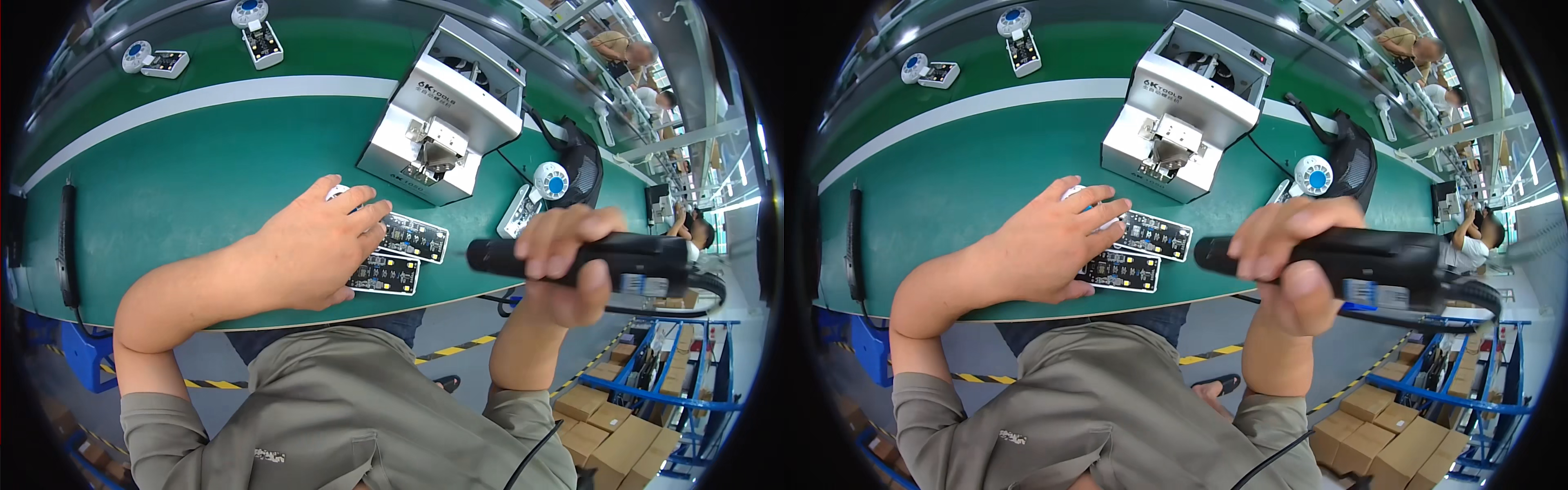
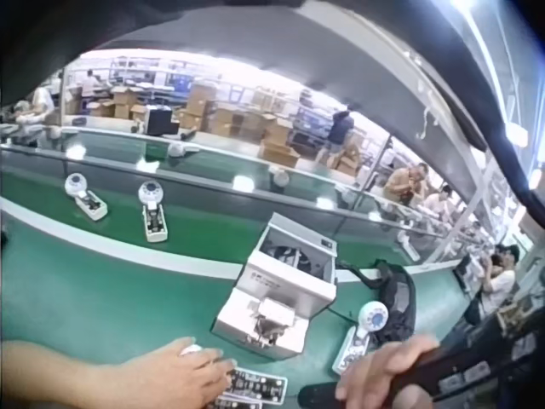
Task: Assembling components onto circuit boards using an electric screwdriver on a production line.
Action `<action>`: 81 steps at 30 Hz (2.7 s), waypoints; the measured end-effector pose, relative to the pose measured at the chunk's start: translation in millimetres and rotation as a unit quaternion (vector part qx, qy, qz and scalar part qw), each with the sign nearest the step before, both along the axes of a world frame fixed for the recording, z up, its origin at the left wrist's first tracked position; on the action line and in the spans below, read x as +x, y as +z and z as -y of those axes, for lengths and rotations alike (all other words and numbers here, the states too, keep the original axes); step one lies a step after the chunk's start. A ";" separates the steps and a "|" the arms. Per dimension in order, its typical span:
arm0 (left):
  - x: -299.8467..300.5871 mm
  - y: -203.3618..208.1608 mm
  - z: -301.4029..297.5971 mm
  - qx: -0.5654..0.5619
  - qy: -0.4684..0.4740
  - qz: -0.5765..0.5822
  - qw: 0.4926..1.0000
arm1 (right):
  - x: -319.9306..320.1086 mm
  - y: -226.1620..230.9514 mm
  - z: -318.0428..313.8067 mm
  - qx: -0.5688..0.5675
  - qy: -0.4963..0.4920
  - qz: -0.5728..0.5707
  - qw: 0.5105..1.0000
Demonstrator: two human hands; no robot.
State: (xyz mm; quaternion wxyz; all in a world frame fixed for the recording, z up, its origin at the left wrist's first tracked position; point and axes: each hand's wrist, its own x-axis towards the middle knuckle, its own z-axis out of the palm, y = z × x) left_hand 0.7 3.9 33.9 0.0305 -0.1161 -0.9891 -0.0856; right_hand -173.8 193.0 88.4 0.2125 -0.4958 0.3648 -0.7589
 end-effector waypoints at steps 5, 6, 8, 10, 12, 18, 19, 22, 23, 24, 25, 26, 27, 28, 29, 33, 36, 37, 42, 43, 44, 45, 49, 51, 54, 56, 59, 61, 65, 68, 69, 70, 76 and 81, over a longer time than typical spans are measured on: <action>5.7 10.0 0.0 -0.008 -0.003 0.025 1.000 | -5.6 21.4 40.1 -0.096 -0.051 -0.061 0.992; 10.7 13.7 0.8 -0.016 -0.004 0.027 1.000 | -7.3 20.7 47.9 -0.096 -0.043 -0.073 0.992; 17.1 18.4 2.7 -0.029 -0.008 0.031 0.999 | -9.8 19.2 59.2 -0.095 -0.028 -0.095 0.991; 19.1 12.9 2.3 -0.030 -0.002 0.021 0.999 | -9.5 14.8 66.1 -0.084 -0.026 -0.100 0.991; 17.9 3.4 0.6 -0.032 0.001 0.001 0.999 | -9.0 10.0 70.6 -0.059 -0.031 -0.112 0.992; 19.2 -7.6 2.5 -0.022 0.006 -0.025 0.999 | -4.4 12.5 71.1 0.016 0.014 -0.072 0.997; 19.1 -7.8 2.2 -0.020 0.008 -0.025 0.999 | -1.7 10.6 69.2 0.017 0.016 -0.071 0.997; 14.1 -5.7 3.5 -0.006 0.003 -0.014 1.000 | 6.1 -1.0 59.7 0.014 0.032 -0.083 0.996; 14.5 -5.8 3.3 -0.002 0.001 -0.010 1.000 | 7.1 -4.3 58.7 0.013 0.037 -0.086 0.996; 14.3 -6.2 3.2 -0.001 0.000 -0.008 1.000 | 7.0 -7.3 59.0 0.014 0.036 -0.084 0.996; 14.1 -6.7 2.9 -0.001 0.001 -0.008 1.000 | 7.6 -10.6 60.3 0.011 0.029 -0.064 0.997; 14.0 -7.2 2.6 0.000 0.001 -0.009 1.000 | 8.5 -13.8 62.0 0.008 0.023 -0.044 0.999; 13.8 -7.6 2.2 0.000 0.002 -0.010 1.000 | 9.3 -16.6 63.5 0.006 0.017 -0.024 1.000; 13.6 -7.9 2.1 0.000 0.003 -0.011 1.000 | 9.4 -18.5 64.3 0.003 0.011 -0.004 1.000; 13.9 -7.8 1.8 0.001 0.004 -0.009 1.000 | 9.2 -19.5 64.6 0.004 0.012 -0.002 1.000; 14.6 -6.0 2.1 0.005 0.005 -0.007 1.000 | 8.4 -23.5 65.9 0.006 -0.002 0.006 1.000; 13.6 -6.1 3.6 0.010 0.002 -0.008 1.000 | 3.4 -25.4 64.6 0.013 0.021 -0.032 0.999; 12.9 -6.2 4.0 0.012 0.000 -0.009 1.000 | 1.2 -25.5 63.8 0.016 0.032 -0.051 0.998; 11.6 -9.2 6.3 0.022 0.000 -0.011 1.000 | -0.1 -25.2 63.2 0.027 0.053 -0.072 0.996; 11.7 -9.8 6.8 0.024 0.000 -0.012 1.000 | 0.1 -25.4 64.3 0.029 0.056 -0.074 0.995; 11.1 -9.3 7.4 0.026 -0.001 -0.010 1.000 | -0.4 -24.8 65.1 0.031 0.056 -0.071 0.995; 10.6 -8.3 8.3 0.033 -0.004 -0.016 0.999 | -1.0 -24.2 66.3 0.039 0.055 -0.066 0.996; 9.2 -7.1 10.4 0.051 -0.014 -0.033 0.998 | -3.2 -24.1 71.2 0.063 0.055 -0.050 0.995; 9.9 -7.6 9.7 0.038 -0.008 -0.013 0.999 | -2.5 -24.3 73.4 0.068 0.060 -0.053 0.994; 11.1 -7.3 8.4 0.021 -0.004 0.003 1.000 | -0.4 -23.2 75.2 0.071 0.065 -0.060 0.994; 11.1 -7.1 7.9 0.020 -0.001 0.003 1.000 | 0.8 -23.4 75.1 0.074 0.049 -0.040 0.995; 11.2 -6.6 7.3 0.018 0.002 0.002 1.000 | 0.0 -24.2 75.0 0.075 0.034 -0.021 0.996; 10.6 -5.9 8.3 0.022 0.002 0.001 1.000 | -5.3 -24.8 76.6 0.069 0.056 -0.021 0.996; 10.4 -5.1 7.6 0.022 0.001 -0.003 1.000 | -5.1 -24.2 76.8 0.061 0.067 -0.015 0.996; 10.5 -7.0 7.8 0.021 -0.003 0.001 1.000 | 1.4 -22.4 77.1 0.067 0.036 0.018 0.997; 10.6 -6.5 8.4 0.016 -0.002 -0.005 1.000 | 1.7 -20.6 73.7 0.070 0.023 -0.006 0.997; 11.6 -6.3 8.1 0.018 -0.005 -0.017 1.000 | 2.1 -17.7 69.2 0.073 0.009 -0.029 0.997; 15.9 -7.7 4.9 0.029 -0.013 -0.037 0.999 | -12.5 17.3 64.4 -0.054 -0.017 -0.050 0.997; 15.2 -9.3 4.7 0.028 -0.015 -0.028 0.999 | -16.6 14.1 69.9 -0.031 -0.009 -0.146 0.989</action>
